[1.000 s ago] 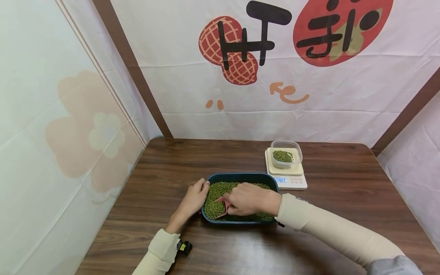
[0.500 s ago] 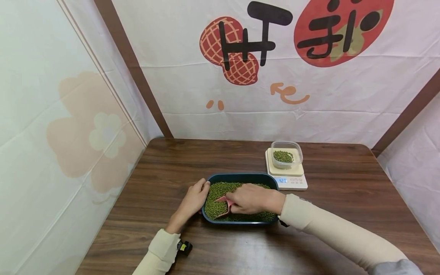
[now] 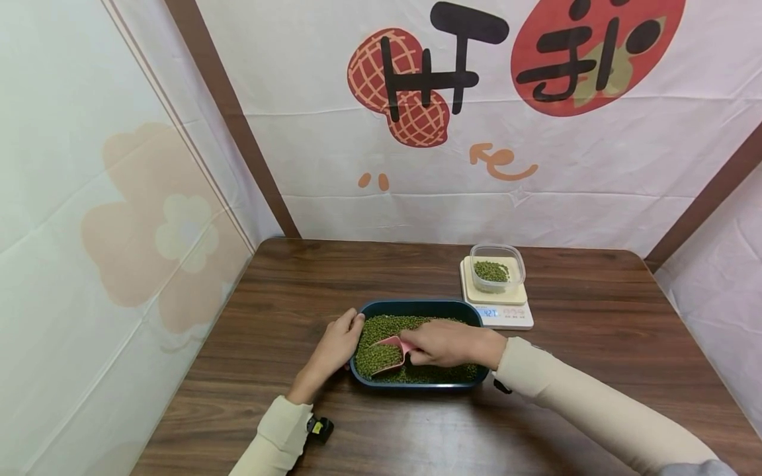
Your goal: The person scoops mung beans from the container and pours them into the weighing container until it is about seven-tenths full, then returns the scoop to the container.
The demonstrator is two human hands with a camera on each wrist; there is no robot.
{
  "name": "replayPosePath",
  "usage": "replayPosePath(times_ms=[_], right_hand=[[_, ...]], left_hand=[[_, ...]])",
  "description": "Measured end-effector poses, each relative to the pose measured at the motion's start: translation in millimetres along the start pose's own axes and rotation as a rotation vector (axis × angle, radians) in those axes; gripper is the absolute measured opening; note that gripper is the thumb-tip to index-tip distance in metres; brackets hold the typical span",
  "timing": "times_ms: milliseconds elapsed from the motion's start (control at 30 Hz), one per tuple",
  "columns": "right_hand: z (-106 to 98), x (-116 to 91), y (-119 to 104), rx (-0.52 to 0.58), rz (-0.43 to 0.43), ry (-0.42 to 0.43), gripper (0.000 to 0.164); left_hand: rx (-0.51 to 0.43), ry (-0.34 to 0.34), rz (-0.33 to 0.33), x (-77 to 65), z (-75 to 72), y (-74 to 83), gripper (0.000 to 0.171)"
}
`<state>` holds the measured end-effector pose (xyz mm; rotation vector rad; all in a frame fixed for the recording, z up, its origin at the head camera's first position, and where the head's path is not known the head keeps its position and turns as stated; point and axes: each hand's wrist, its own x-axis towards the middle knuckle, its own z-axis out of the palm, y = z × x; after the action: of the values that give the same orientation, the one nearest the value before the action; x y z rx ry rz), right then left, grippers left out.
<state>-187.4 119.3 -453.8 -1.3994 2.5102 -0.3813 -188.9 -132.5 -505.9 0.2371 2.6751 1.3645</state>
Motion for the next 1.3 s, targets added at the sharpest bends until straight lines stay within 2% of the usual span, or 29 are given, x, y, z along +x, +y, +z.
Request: replayPosePath(times_ms=[433, 667, 967, 1300], right_hand=[[0, -11, 14, 0.012, 0.005, 0.049, 0.009], [0, -15, 17, -0.032, -0.042, 0.148, 0.011], [0, -21, 21, -0.07, -0.007, 0.224, 0.013], [1, -30, 23, -0.083, -0.01, 0.295, 0.015]], left_hand=[[0.006, 0.0, 0.003, 0.8, -0.5, -1.0, 0.039], [0.01, 0.0, 0.008, 0.5, -0.4, -0.5, 0.039], [0.019, -0.006, -0.004, 0.7, 0.2, -0.2, 0.039], [0.013, -0.008, -0.004, 0.9, 1.4, -2.1, 0.039]])
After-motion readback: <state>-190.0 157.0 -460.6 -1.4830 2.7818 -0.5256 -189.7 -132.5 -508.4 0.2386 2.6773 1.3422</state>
